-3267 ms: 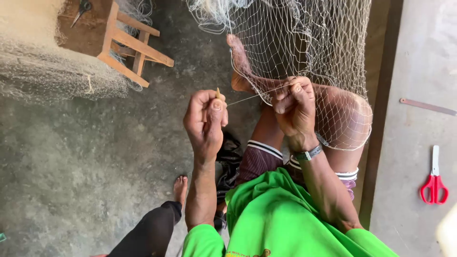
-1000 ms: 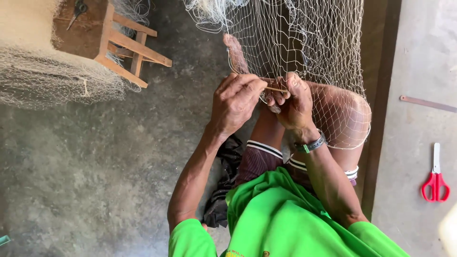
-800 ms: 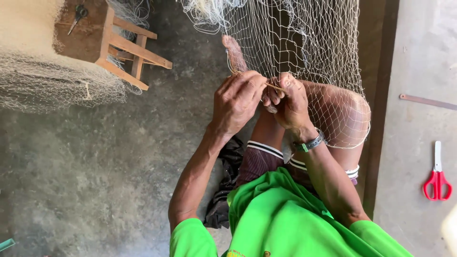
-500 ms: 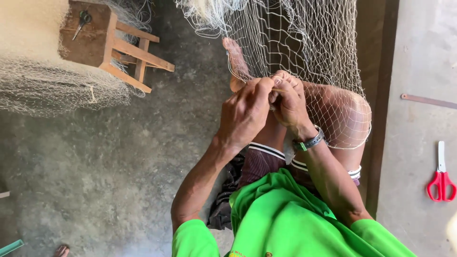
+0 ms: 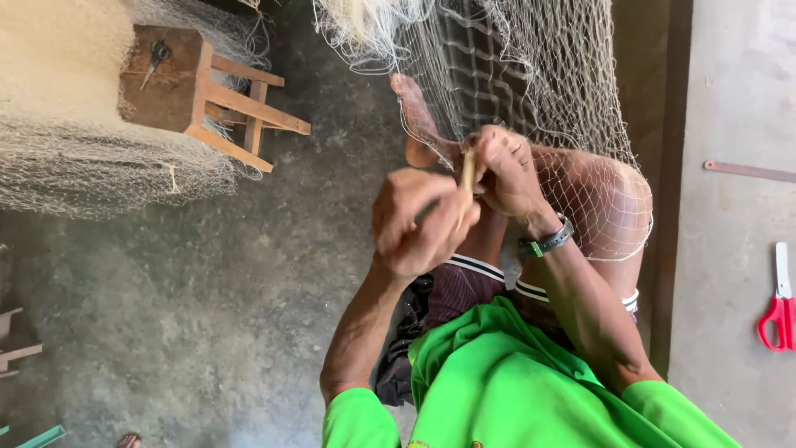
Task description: Weaving and knotting a fishing net using a wooden shuttle
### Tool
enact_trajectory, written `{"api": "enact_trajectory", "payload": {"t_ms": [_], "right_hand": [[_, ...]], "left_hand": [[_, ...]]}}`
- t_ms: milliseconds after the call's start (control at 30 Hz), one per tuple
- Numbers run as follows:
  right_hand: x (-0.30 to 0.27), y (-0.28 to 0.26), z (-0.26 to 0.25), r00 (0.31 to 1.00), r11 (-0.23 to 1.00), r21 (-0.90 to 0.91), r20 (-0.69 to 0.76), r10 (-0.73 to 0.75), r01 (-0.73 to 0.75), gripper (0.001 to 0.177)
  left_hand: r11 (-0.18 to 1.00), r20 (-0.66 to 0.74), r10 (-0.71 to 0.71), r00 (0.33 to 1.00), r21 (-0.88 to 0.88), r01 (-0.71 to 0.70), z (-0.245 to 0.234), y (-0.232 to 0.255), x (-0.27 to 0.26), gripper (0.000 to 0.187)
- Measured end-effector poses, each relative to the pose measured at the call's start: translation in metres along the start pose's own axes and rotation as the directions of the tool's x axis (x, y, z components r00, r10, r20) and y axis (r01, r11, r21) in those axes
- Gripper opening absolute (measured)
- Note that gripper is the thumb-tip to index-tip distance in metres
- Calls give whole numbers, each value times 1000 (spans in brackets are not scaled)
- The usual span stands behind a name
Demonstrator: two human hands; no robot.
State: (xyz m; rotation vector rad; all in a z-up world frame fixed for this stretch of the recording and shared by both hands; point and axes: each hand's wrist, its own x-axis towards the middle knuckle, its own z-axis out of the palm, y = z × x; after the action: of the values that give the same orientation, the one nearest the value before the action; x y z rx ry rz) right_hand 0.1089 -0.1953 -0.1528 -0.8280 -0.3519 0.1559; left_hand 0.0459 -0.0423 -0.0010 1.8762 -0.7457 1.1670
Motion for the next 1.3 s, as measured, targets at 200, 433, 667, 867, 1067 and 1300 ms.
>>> {"api": "enact_trajectory", "payload": {"t_ms": [200,433,667,867,1067,1300], "right_hand": [[5,-26,9,997,955,287,57,56,-70,43],[4,-33,20,992,922,369,2,123,-115,61],[6,-11,-5,989,934,326,51,137,-146,59],[7,-11,-10,976,968,128,67,207,-214,48],[15,-40,21,950,922,248,-11,311,-298,46],[18,-52,36,947,934,207,-76,313,-292,40]], "left_hand": [[961,-315,-230,921,-225,163,15,-14,-23,19],[263,-34,-906,423,-828,496,15,-41,-7,25],[83,138,-915,379,-856,511,7,1,-39,31],[187,75,-917,392,-786,589,28,42,-101,36],[322,17,-873,487,-729,603,41,53,-117,34],[541,-4,-760,650,-559,629,35,63,-99,31]]}}
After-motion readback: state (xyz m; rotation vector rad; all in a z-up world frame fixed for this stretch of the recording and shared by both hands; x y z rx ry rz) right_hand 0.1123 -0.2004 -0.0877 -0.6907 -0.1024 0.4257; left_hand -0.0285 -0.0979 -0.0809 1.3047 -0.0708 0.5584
